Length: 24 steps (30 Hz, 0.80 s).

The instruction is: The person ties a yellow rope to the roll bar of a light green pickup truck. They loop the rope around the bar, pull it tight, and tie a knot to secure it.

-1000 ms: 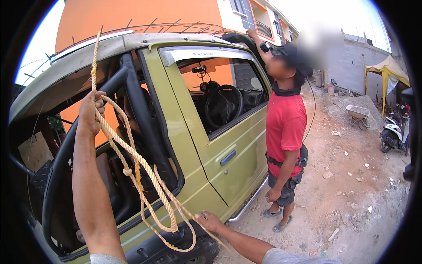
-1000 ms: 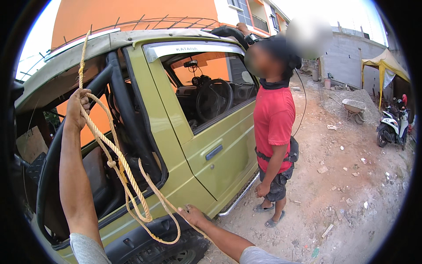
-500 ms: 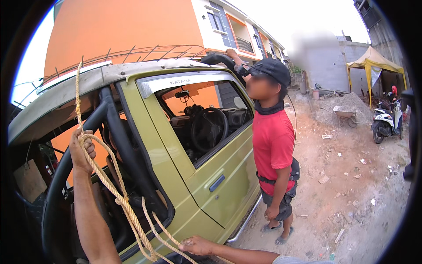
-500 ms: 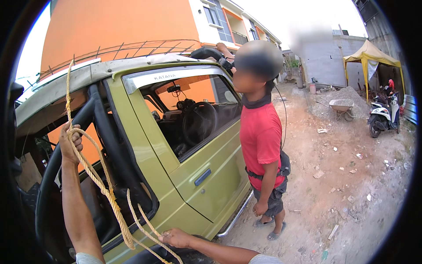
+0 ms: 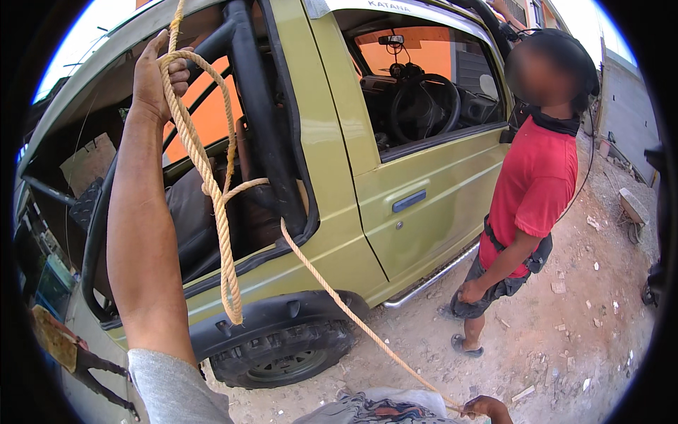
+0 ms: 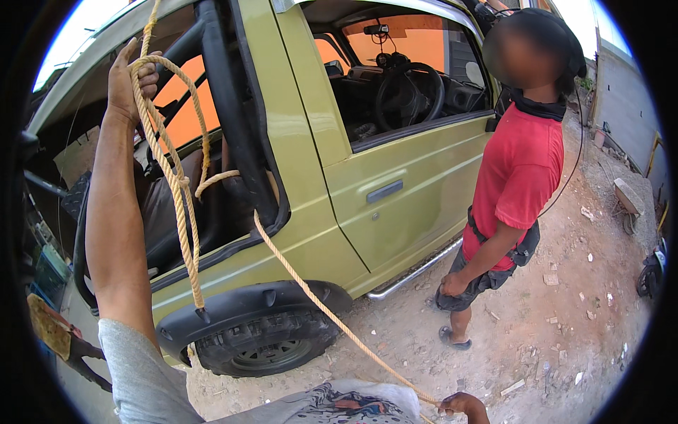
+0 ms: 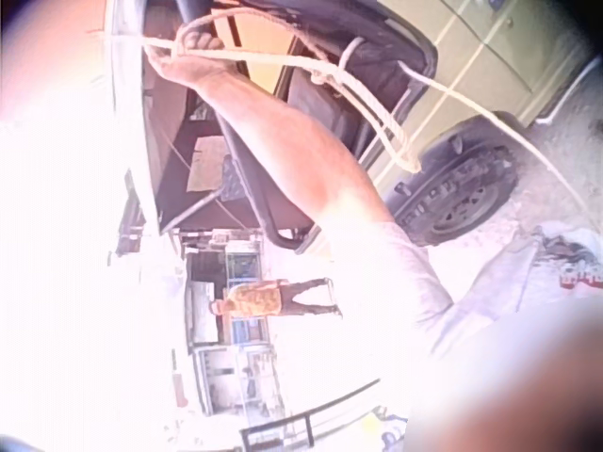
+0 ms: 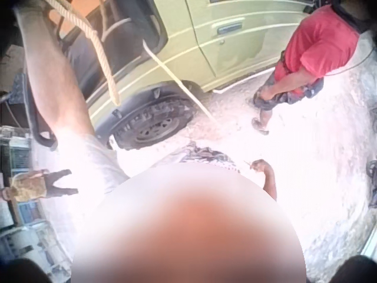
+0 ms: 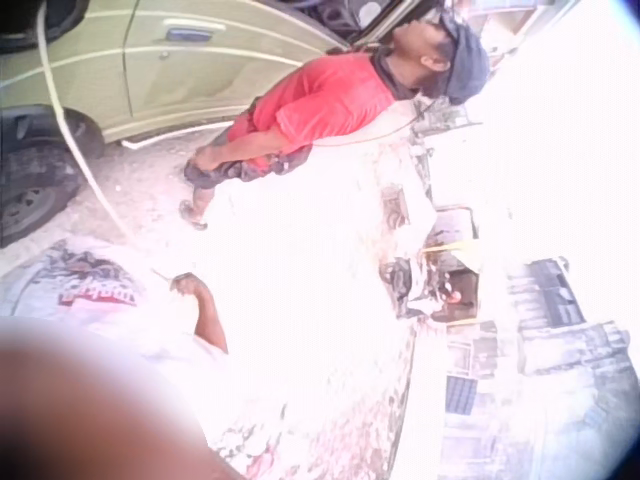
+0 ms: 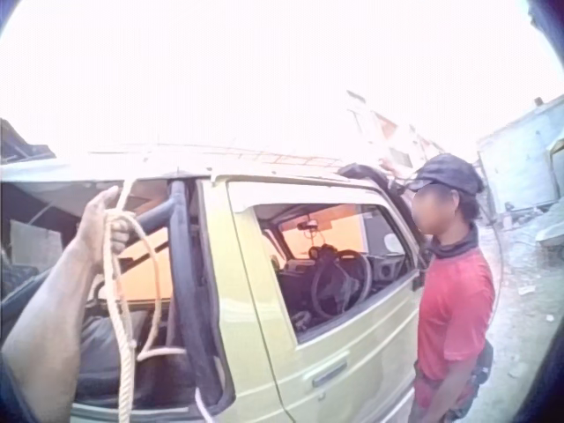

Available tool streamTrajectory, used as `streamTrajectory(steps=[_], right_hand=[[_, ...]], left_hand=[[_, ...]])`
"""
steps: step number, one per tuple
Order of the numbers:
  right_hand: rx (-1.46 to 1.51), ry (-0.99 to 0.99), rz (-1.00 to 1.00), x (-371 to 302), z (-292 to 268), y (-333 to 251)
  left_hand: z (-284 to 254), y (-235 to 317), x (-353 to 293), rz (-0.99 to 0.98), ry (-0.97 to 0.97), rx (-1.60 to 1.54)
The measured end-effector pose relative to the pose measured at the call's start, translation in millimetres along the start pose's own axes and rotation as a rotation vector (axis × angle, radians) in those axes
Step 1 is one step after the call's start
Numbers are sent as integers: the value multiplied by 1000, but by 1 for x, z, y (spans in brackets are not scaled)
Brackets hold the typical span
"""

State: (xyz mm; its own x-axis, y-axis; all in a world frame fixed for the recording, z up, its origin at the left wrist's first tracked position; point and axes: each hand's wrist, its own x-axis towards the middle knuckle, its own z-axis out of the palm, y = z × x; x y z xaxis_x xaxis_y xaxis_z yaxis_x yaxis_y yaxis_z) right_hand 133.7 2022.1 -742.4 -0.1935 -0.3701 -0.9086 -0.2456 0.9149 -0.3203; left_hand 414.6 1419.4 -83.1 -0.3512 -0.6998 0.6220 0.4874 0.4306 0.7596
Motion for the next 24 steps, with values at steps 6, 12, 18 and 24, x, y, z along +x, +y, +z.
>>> streamTrajectory(steps=[6, 12, 18, 24], right_hand=[[-464, 394, 640, 75, 37, 60], [-19, 742, -568, 87, -17, -269], [530, 506, -1223, -22, 0, -558], [444, 134, -1151, -86, 22, -518]], left_hand=[[7, -4, 2, 37, 120, 215], [2, -6, 5, 9, 114, 185], [-13, -11, 9, -9, 135, 168], [-31, -14, 9, 64, 264, 691]])
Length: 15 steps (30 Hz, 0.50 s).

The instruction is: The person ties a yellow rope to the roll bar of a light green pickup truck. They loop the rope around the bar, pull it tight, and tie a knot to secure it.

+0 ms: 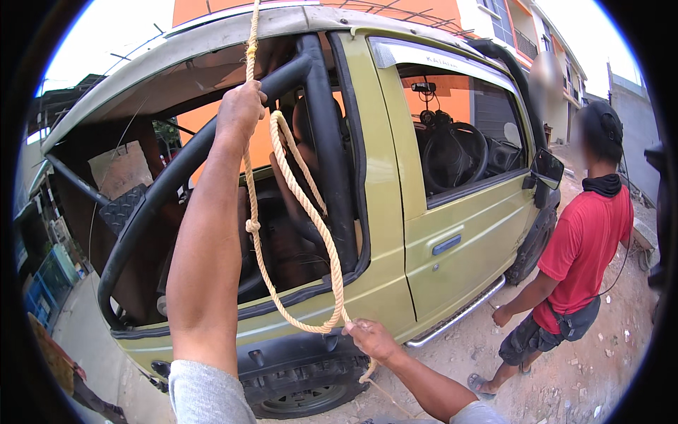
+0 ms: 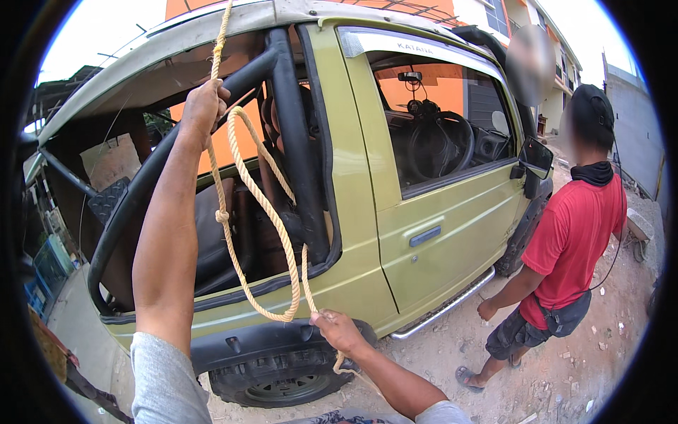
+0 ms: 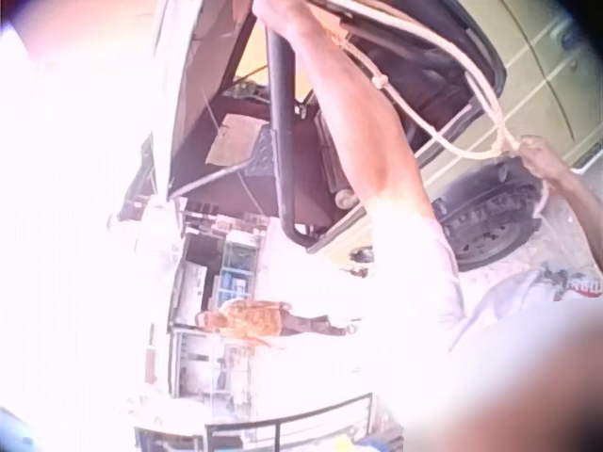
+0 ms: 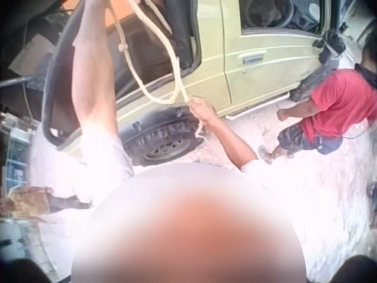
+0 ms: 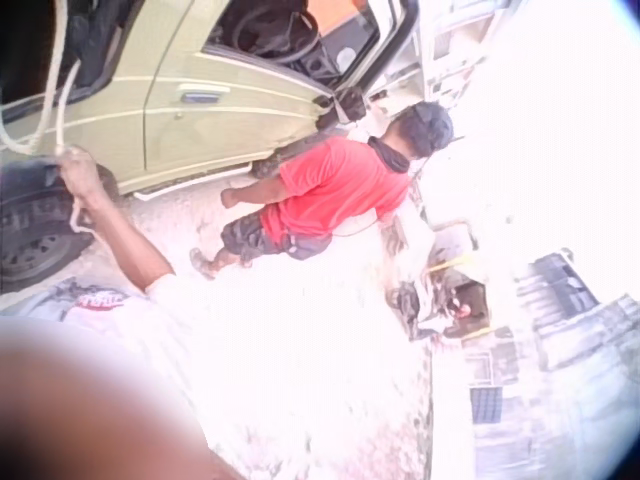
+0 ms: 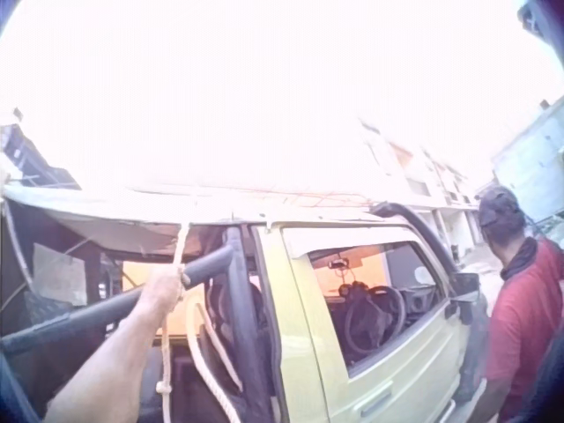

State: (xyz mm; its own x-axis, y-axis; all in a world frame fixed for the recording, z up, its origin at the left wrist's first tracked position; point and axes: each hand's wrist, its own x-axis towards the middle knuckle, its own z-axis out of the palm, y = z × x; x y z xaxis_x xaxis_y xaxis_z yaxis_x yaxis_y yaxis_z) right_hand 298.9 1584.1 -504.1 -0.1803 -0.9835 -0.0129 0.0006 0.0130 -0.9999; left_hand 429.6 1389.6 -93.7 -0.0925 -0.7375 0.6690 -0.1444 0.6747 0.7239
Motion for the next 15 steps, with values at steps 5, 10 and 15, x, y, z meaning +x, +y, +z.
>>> streamTrajectory(steps=[5, 10, 15], right_hand=[[-356, -635, 290, -130, -72, 117], [-882, 0, 797, -269, -165, 271], [-905, -256, 1179, -329, -180, 373]], left_hand=[[-2, 7, -9, -27, -84, -255], [3, 11, -13, -71, -164, -557], [-22, 9, -9, -52, -218, -691]])
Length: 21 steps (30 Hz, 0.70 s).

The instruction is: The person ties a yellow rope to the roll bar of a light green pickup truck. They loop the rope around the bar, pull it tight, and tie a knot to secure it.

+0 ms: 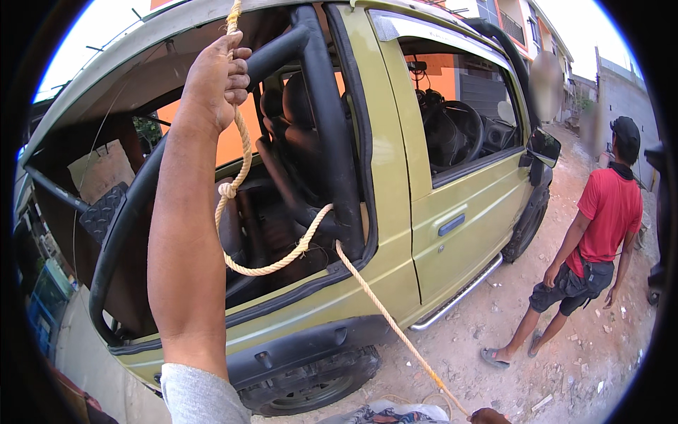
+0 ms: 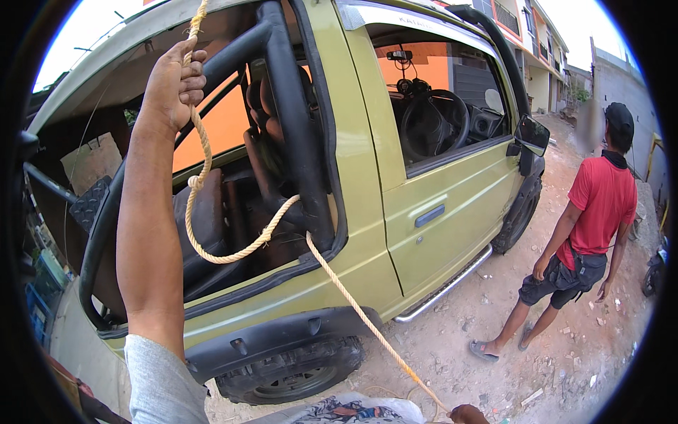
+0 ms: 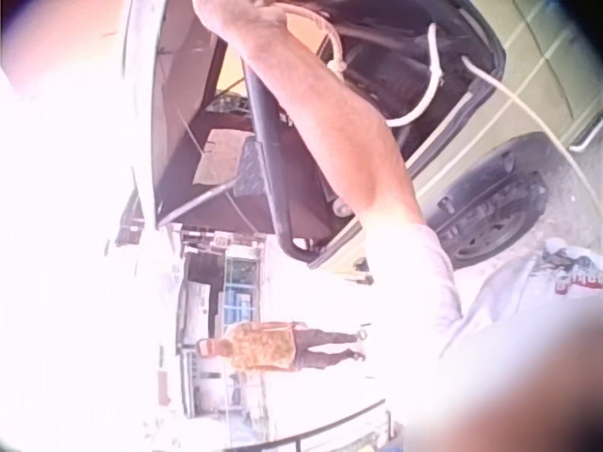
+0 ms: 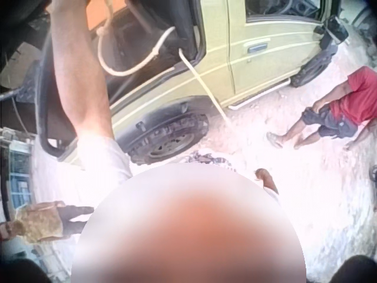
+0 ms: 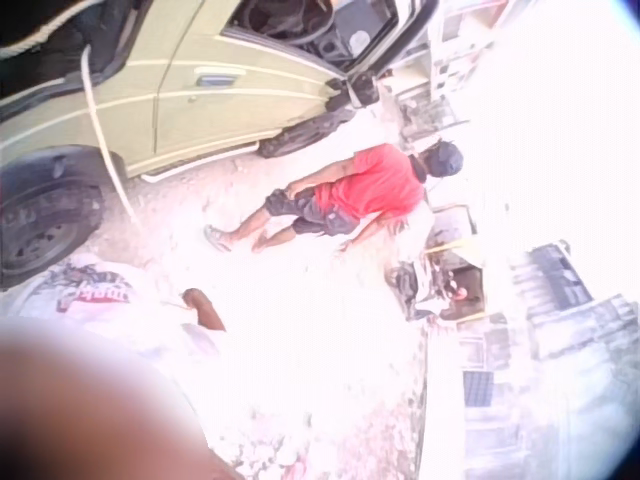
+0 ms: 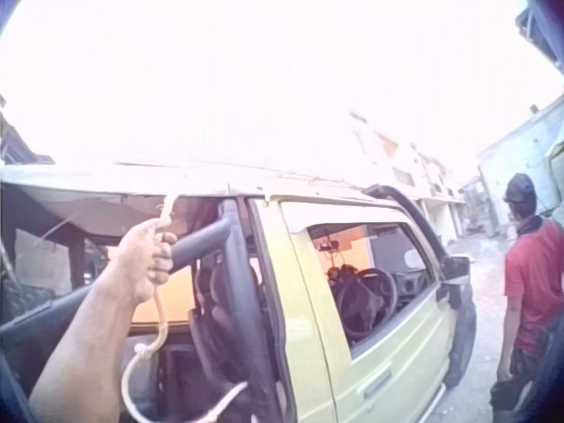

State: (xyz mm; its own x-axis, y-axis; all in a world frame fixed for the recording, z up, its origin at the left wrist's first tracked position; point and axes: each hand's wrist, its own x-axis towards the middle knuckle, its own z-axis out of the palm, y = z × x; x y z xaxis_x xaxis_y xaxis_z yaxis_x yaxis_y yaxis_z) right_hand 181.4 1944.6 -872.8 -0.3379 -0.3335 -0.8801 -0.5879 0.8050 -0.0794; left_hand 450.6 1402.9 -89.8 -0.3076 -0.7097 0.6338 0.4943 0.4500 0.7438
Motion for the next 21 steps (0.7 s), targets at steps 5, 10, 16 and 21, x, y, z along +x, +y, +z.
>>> streamTrajectory(steps=[5, 10, 16, 21], right_hand=[[-417, -184, 273, -8, -16, -65], [508, 921, -494, -37, -164, -270], [1002, 677, -1001, -148, -269, -437], [1000, 55, -1131, -218, -228, -376]], left_hand=[[1, -4, 0, -35, -17, -95], [8, -21, 5, -11, -54, -247], [0, -28, 4, -49, -46, -270], [7, -42, 11, -133, -8, -278]])
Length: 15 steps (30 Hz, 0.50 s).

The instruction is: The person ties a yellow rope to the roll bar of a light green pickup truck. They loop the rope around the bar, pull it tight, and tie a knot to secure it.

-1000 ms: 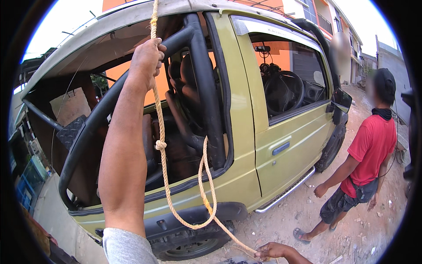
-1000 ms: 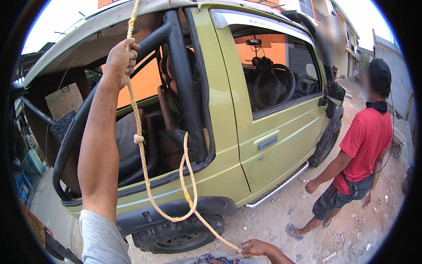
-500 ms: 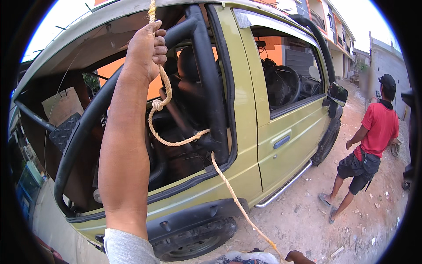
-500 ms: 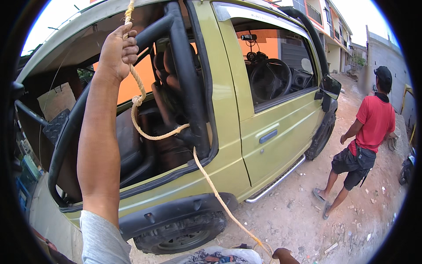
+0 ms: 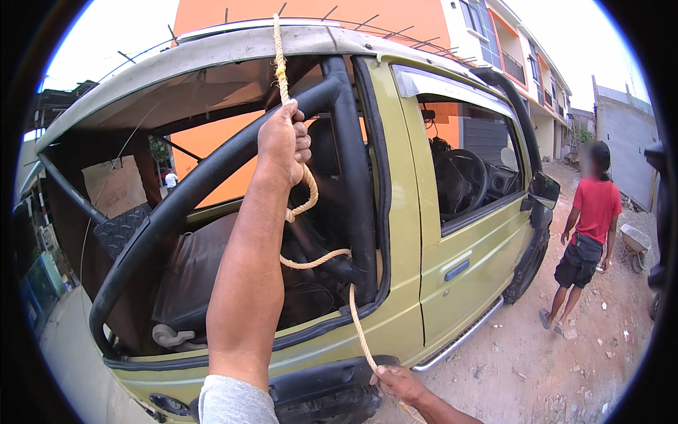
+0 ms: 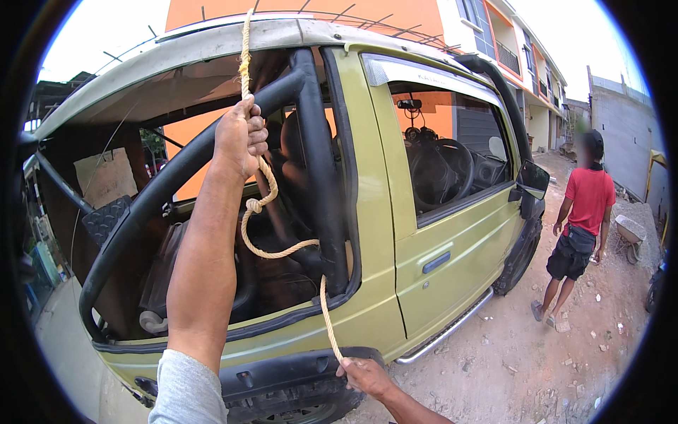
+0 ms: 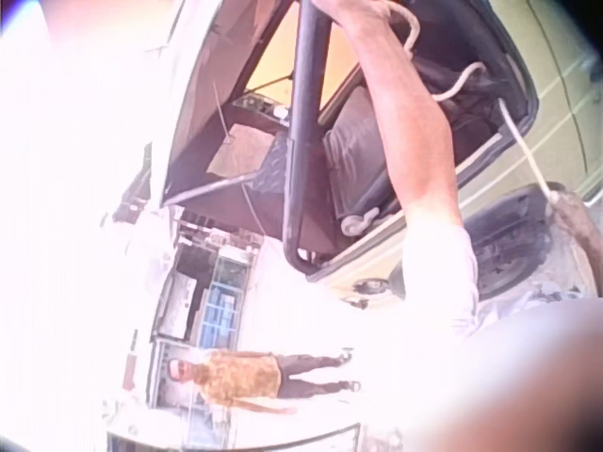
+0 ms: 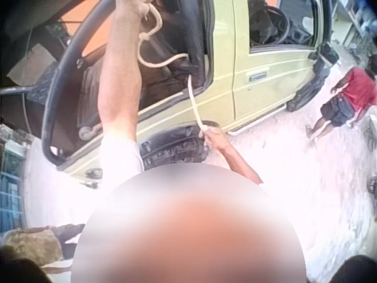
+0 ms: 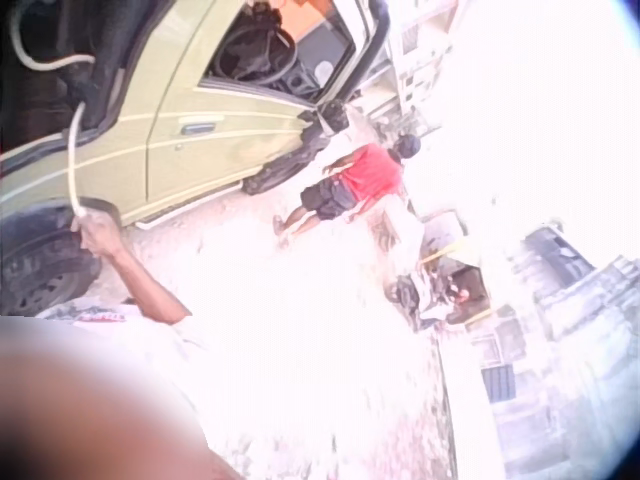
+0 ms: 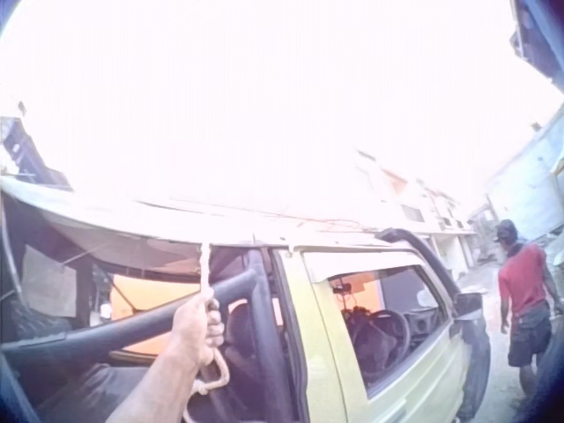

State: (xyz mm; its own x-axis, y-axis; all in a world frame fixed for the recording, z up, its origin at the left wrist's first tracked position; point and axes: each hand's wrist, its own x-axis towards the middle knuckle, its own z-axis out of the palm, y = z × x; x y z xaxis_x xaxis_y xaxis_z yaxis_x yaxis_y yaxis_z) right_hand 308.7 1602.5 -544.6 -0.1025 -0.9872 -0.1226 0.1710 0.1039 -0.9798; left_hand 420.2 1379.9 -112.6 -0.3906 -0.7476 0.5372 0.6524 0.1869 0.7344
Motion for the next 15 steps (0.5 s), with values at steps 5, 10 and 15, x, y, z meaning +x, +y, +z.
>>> streamTrajectory(steps=[5, 10, 15], right_hand=[[-1034, -188, 505, -71, -43, 32], [-864, 539, -669, -10, -36, -90], [-773, 492, -1243, 113, 36, -272]], left_hand=[[14, 0, 2, 14, -23, -28], [32, 9, -9, 23, -13, -88], [25, 21, -13, 37, -40, -73]])
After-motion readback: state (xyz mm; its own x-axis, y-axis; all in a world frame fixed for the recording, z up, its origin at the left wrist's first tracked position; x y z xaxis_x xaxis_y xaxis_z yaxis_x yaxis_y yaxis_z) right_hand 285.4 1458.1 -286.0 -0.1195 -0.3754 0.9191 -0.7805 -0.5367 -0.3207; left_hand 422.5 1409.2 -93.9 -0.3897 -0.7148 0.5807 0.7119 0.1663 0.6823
